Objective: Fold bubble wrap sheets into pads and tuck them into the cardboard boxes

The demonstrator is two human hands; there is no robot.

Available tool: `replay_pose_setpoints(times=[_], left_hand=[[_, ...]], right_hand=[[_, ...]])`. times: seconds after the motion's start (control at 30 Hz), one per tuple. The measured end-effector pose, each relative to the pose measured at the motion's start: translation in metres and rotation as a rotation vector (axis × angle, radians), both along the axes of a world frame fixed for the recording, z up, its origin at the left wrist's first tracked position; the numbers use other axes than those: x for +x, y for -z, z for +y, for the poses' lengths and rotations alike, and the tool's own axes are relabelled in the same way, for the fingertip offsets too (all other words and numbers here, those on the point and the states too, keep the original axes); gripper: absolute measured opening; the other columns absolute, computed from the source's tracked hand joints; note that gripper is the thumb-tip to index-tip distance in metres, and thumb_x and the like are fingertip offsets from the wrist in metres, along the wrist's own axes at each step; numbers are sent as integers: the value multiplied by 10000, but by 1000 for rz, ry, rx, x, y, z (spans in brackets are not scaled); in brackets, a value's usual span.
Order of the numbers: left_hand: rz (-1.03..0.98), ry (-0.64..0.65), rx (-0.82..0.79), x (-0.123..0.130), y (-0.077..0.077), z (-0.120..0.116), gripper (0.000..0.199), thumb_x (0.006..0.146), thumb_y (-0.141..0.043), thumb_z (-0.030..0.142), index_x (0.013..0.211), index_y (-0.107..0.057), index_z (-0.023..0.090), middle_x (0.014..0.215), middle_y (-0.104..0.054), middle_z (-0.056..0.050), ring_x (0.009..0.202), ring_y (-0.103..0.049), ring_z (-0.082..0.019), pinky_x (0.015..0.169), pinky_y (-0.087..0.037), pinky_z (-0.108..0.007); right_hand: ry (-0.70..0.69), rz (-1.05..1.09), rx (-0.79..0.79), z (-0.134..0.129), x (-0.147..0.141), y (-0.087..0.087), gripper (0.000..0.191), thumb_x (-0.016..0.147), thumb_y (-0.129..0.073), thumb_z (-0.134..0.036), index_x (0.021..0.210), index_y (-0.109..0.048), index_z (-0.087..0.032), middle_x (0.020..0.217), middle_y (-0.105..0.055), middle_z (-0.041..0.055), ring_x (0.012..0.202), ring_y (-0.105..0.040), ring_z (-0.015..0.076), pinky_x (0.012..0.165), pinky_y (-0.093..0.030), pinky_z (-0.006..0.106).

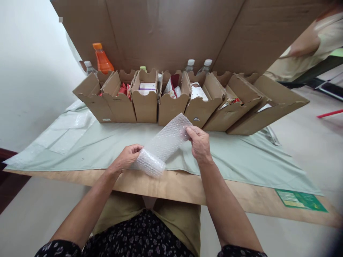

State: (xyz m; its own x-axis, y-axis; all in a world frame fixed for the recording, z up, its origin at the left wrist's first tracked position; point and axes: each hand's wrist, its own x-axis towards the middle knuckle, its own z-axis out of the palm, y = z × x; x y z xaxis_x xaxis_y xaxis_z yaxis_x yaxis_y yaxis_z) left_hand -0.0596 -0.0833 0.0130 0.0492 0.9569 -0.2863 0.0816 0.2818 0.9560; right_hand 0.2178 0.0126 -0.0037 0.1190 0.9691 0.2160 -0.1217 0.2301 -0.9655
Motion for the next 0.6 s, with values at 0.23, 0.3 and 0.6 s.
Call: replay_pose_setpoints(times=[0.23, 0.3, 0.6], left_hand=[[12, -210, 69, -26, 12, -1, 425, 655, -790, 487, 933, -744, 169, 791, -717, -13, 694, -597, -158, 653, -420, -267], [0, -217, 75, -21, 10, -2, 499, 671, -799, 539, 992, -752, 161, 818, -725, -17, 724, -607, -162, 677, -432, -273], [-43, -168, 64, -11, 8, -10, 685, 660, -826, 697, 1043, -739, 136, 808, -729, -44, 715, -623, -168, 717, -483, -303]], right_hand=[[-27, -37, 3, -4, -3, -2, 309, 762, -783, -496, 871, -753, -209, 726, -677, 0, 635, -568, 134, 570, -475, 271], [-15, -29, 5, -3, -3, -2, 301, 755, -780, -486, 869, -752, -209, 722, -678, 0, 633, -571, 136, 568, -473, 270], [83, 14, 24, 3, 6, -2, 293, 746, -781, -478, 876, -758, -217, 729, -701, -2, 626, -573, 132, 578, -462, 267]])
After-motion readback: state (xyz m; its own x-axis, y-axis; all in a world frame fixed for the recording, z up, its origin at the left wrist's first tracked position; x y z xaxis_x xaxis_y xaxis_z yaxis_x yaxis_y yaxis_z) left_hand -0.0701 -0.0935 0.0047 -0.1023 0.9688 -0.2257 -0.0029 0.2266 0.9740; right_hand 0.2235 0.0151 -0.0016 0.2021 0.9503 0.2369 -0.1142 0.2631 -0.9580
